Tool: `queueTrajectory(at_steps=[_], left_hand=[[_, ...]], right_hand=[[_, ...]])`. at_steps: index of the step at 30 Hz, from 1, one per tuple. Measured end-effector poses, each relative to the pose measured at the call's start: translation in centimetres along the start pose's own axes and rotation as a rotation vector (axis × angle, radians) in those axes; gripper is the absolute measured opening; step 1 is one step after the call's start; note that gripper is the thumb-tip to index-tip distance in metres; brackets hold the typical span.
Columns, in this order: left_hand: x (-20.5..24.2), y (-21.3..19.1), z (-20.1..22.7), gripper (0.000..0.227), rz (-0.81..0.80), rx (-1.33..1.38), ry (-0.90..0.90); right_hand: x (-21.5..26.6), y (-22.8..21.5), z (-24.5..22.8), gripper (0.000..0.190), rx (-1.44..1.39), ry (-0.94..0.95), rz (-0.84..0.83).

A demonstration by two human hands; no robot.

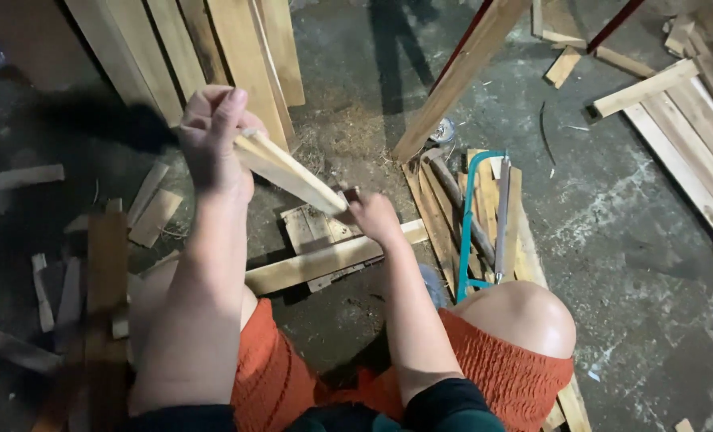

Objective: The person prepares a wooden plank by sanding its surface and edges with a sanding block before cutting it to length using a handsaw.

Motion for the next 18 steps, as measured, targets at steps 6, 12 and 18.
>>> queueTrajectory(at_steps=[6,12,18], left_hand=[[1.2,1.8,0.7,0.021,-0.142,0.016,-0.010],[2.3,4.0,0.7,0.018,-0.232,0.155,0.113],[2.8,3.7,2.9,0.033,0.090,0.013,-0.163]], right_hand=[[1.2,1.4,3.1,0.036,-0.411,0.264,-0.109],[8.9,-12.1,-14.8,0.019,-0.746,-0.304,0.042],[2.4,-2.6,-2.8,0.032,-0.231,0.031,-0.167]])
Point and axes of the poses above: each hand's wrist, its own x-axis away from the middle knuckle, its own y-axis out of the palm, z = x × y, the point moved 6 cm from there along -x, towards the middle knuckle, and after that the axes turned 9 degrees about -z, right-handed, at the moved point
